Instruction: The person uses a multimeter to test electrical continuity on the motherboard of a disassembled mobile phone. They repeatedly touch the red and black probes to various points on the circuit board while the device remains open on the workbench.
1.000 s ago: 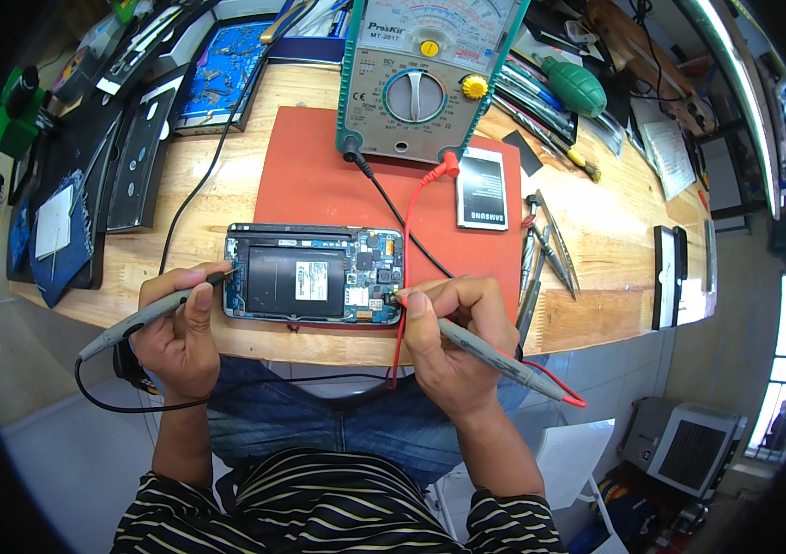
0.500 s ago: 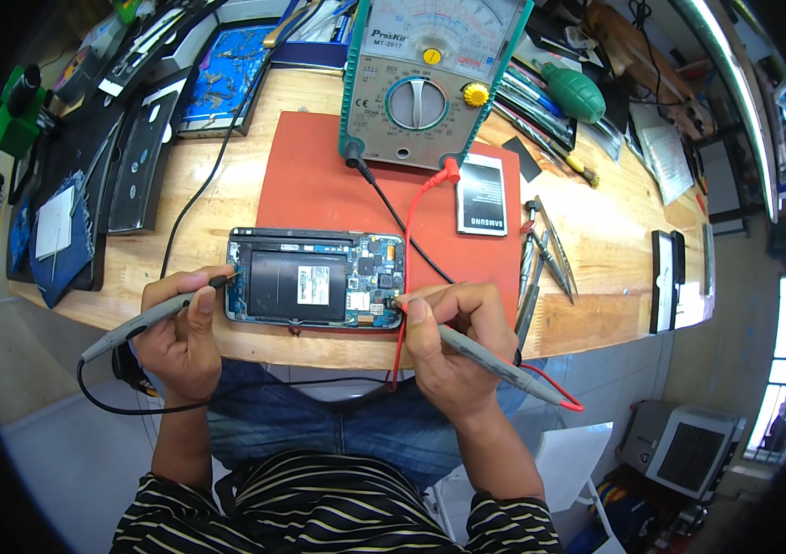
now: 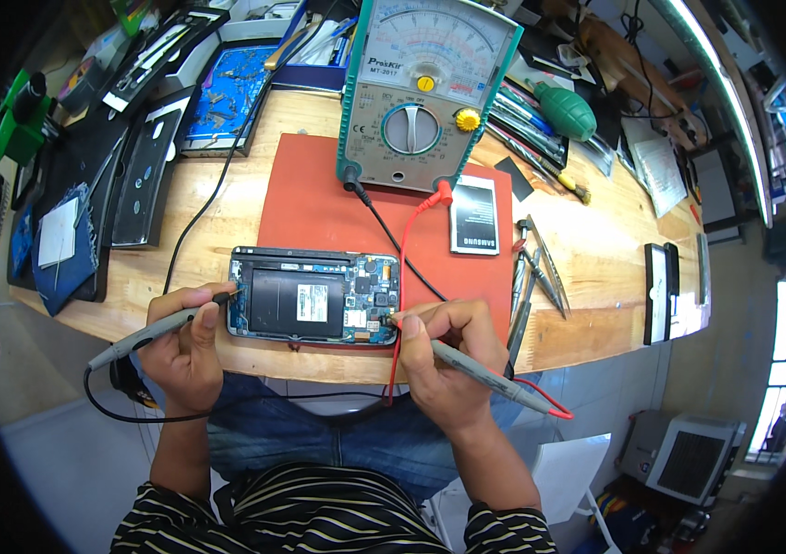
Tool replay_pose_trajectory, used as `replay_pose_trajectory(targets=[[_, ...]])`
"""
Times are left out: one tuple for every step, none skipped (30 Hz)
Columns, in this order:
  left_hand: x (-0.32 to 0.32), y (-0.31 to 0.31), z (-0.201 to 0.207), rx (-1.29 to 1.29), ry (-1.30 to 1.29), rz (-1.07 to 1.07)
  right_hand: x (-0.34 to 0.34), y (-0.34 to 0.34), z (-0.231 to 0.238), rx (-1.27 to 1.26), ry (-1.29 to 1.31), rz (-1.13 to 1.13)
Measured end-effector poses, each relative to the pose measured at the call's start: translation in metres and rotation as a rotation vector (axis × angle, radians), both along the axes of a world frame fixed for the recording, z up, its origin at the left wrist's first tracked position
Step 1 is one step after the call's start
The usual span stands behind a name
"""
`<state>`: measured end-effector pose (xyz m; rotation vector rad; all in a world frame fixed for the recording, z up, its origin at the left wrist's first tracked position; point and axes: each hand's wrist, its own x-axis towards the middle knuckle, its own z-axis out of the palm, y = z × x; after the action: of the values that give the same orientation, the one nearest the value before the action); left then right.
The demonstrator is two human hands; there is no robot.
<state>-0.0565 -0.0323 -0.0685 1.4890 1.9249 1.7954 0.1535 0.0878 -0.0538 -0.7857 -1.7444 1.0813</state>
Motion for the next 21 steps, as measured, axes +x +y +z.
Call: replay_pose_trajectory(targets=[[0.0006, 0.0001, 0.0001, 0.002, -0.019, 0.004, 0.0001, -0.0004, 0.0003, -0.016, -0.001, -0.007], [0.0008, 0.0002, 0.0002, 0.007, -0.023, 0.000, 0.0001, -0.0004, 0.0004, -0.009, 0.004, -0.003], [0.0009, 0.0000, 0.0004, 0.004, -0.022, 0.001, 0.0001, -0.0004, 0.0004, -0.008, 0.005, -0.003], [0.0008, -0.0001, 0.0004, -0.007, -0.019, 0.009, -0.0002, -0.0004, 0.0001, -0.008, 0.008, -0.003], [0.0011, -0.0003, 0.0006, 0.002, -0.034, 0.002, -0.0005, -0.0004, 0.0000, -0.014, 0.018, -0.002], [0.0017, -0.0003, 0.0004, 0.003, -0.047, 0.001, -0.0005, -0.0003, -0.0002, -0.020, 0.026, 0.000], [0.0019, 0.0002, 0.0002, 0.004, -0.060, 0.000, -0.0004, 0.0000, -0.0002, -0.029, 0.031, -0.004], [0.0013, 0.0004, 0.0002, 0.002, -0.042, 0.001, 0.0001, 0.0000, 0.0001, -0.031, 0.041, -0.004], [0.0006, 0.0008, 0.0002, -0.001, -0.023, 0.002, 0.0003, -0.0001, 0.0001, -0.037, 0.048, -0.008], [0.0011, 0.0005, 0.0007, 0.004, -0.045, 0.004, 0.0001, 0.0000, 0.0001, -0.042, 0.064, -0.011], [0.0009, 0.0005, 0.0013, -0.002, -0.029, 0.006, -0.0006, -0.0002, -0.0004, -0.046, 0.075, -0.013], [0.0005, -0.0007, 0.0027, -0.021, -0.026, -0.017, -0.0004, -0.0005, 0.0000, -0.051, 0.071, -0.011], [0.0003, -0.0017, 0.0040, -0.052, -0.009, -0.032, 0.0000, -0.0005, 0.0006, -0.055, 0.064, -0.014], [0.0001, -0.0024, 0.0050, -0.065, -0.016, -0.038, 0.0001, -0.0003, 0.0009, -0.055, 0.060, -0.013], [0.0000, -0.0028, 0.0058, -0.076, -0.020, -0.033, 0.0001, 0.0001, 0.0012, -0.054, 0.057, -0.012], [0.0009, -0.0026, 0.0060, -0.066, -0.047, -0.037, 0.0001, -0.0002, 0.0017, -0.077, 0.059, -0.017], [0.0002, -0.0023, 0.0061, -0.075, -0.007, -0.026, -0.0002, -0.0002, 0.0018, -0.077, 0.066, -0.020], [0.0004, -0.0020, 0.0059, -0.058, -0.022, -0.031, -0.0001, 0.0000, 0.0020, -0.065, 0.066, -0.013], [0.0005, -0.0017, 0.0055, -0.055, -0.037, -0.030, 0.0001, 0.0002, 0.0022, -0.058, 0.056, -0.016], [0.0002, -0.0011, 0.0047, -0.037, -0.028, -0.024, 0.0004, 0.0002, 0.0022, -0.061, 0.060, -0.010], [-0.0002, -0.0002, 0.0037, -0.023, -0.027, -0.017, 0.0007, 0.0000, 0.0020, -0.066, 0.058, -0.010]])
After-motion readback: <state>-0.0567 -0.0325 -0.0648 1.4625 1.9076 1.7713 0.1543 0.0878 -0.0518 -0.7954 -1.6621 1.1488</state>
